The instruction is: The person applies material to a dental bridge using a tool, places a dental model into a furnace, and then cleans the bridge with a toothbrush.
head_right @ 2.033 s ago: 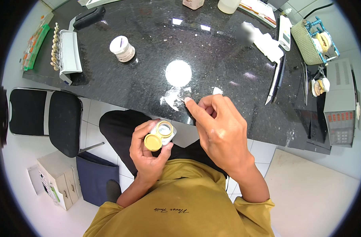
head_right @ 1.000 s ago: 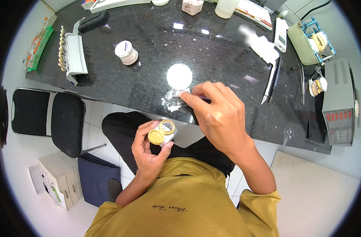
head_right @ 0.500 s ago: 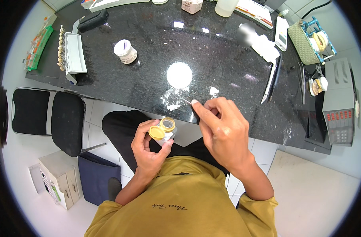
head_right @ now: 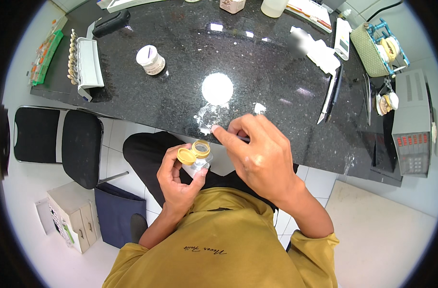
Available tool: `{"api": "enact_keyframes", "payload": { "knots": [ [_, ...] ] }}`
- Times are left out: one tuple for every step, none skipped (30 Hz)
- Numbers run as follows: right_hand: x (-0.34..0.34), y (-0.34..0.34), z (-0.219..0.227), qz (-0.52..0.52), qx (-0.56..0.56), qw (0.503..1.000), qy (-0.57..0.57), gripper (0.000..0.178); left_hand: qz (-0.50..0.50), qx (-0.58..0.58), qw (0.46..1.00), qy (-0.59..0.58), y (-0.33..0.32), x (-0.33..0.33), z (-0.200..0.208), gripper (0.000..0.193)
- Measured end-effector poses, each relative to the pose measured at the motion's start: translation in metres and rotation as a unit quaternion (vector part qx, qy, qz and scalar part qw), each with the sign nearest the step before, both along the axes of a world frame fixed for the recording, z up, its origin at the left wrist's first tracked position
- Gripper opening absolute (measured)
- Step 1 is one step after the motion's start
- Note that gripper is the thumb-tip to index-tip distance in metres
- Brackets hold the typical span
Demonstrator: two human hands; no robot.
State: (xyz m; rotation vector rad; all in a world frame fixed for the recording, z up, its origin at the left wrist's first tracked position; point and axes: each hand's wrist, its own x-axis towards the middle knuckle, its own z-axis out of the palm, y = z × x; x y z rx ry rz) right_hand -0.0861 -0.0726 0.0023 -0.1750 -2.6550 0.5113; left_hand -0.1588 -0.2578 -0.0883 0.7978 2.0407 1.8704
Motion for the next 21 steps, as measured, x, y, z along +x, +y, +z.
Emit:
{"api": "enact_keyframes", "payload": {
  "knots": [
    [0.002,-0.001,-0.001,-0.004,-0.006,1.0,0.009,0.037,-0.001,0.0,1.0,0.002,0.0,0.0,0.0,0.053],
    [0.004,-0.002,-0.003,-0.007,-0.012,1.0,0.018,0.038,-0.001,0.001,1.0,0.003,0.0,0.0,0.0,0.053],
    [0.005,-0.003,-0.004,-0.01,-0.019,0.999,0.027,0.039,-0.012,-0.001,1.0,-0.004,-0.001,0.0,0.0,0.052],
    [0.006,-0.002,-0.003,-0.023,-0.013,0.999,0.023,0.039,-0.023,-0.003,1.0,-0.011,-0.002,0.0,0.0,0.05],
    [0.008,0.0,-0.001,-0.037,-0.008,0.999,0.02,0.04,-0.034,-0.004,0.999,-0.018,-0.003,0.0,0.0,0.049],
    [0.011,0.001,-0.001,-0.051,-0.002,0.999,0.016,0.04,-0.034,-0.008,0.999,-0.016,-0.003,0.001,0.0,0.049],
    [0.013,0.002,-0.001,-0.055,-0.001,0.998,0.005,0.04,-0.034,-0.011,0.999,-0.015,-0.003,0.001,0.001,0.048],
    [0.014,0.001,-0.001,-0.055,-0.006,0.998,0.004,0.04,-0.034,-0.014,0.999,-0.013,-0.003,0.0,0.001,0.048],
    [0.015,0.0,-0.001,-0.055,-0.011,0.998,0.002,0.04,-0.02,-0.007,1.0,-0.005,-0.002,0.0,0.0,0.05],
    [0.016,0.0,0.0,-0.055,-0.016,0.998,0.0,0.04,-0.007,0.0,1.0,0.003,0.001,0.0,-0.001,0.052],
    [0.017,-0.002,0.0,-0.05,-0.02,0.999,-0.002,0.04,0.007,0.007,1.0,0.012,0.002,0.001,-0.002,0.054],
    [0.016,-0.005,0.0,-0.044,-0.023,0.999,-0.003,0.04,0.009,0.005,1.0,0.015,0.001,0.001,-0.002,0.054],
    [0.016,-0.007,0.0,-0.038,-0.025,0.999,-0.004,0.04,0.012,0.002,1.0,0.018,0.001,0.001,-0.001,0.055],
    [0.016,-0.007,0.0,-0.042,-0.019,0.999,-0.002,0.04,0.014,0.0,1.0,0.021,0.0,0.001,-0.001,0.055],
    [0.016,-0.006,-0.001,-0.046,-0.014,0.999,0.0,0.04,0.015,-0.003,1.0,0.025,0.0,0.001,-0.001,0.056],
    [0.017,-0.006,-0.002,-0.05,-0.009,0.999,0.003,0.041,0.016,-0.005,0.999,0.03,0.0,0.001,-0.002,0.056],
    [0.017,-0.006,-0.001,-0.046,-0.011,0.999,-0.001,0.041,0.017,-0.007,0.999,0.035,0.0,0.001,-0.002,0.056],
    [0.018,-0.006,-0.001,-0.042,-0.013,0.999,-0.004,0.041,0.017,-0.007,0.999,0.032,0.001,0.001,-0.002,0.056],
    [0.018,-0.006,-0.001,-0.038,-0.015,0.999,-0.008,0.041,0.017,-0.007,0.999,0.028,0.001,0.001,-0.001,0.056],
    [0.018,-0.006,-0.001,-0.04,-0.014,0.999,-0.007,0.041,0.018,-0.006,1.0,0.025,0.001,0.002,-0.001,0.056],
    [0.018,-0.006,-0.001,-0.042,-0.012,0.999,-0.007,0.042,0.006,-0.01,1.0,0.022,0.0,0.002,-0.001,0.056]
  ]
}}
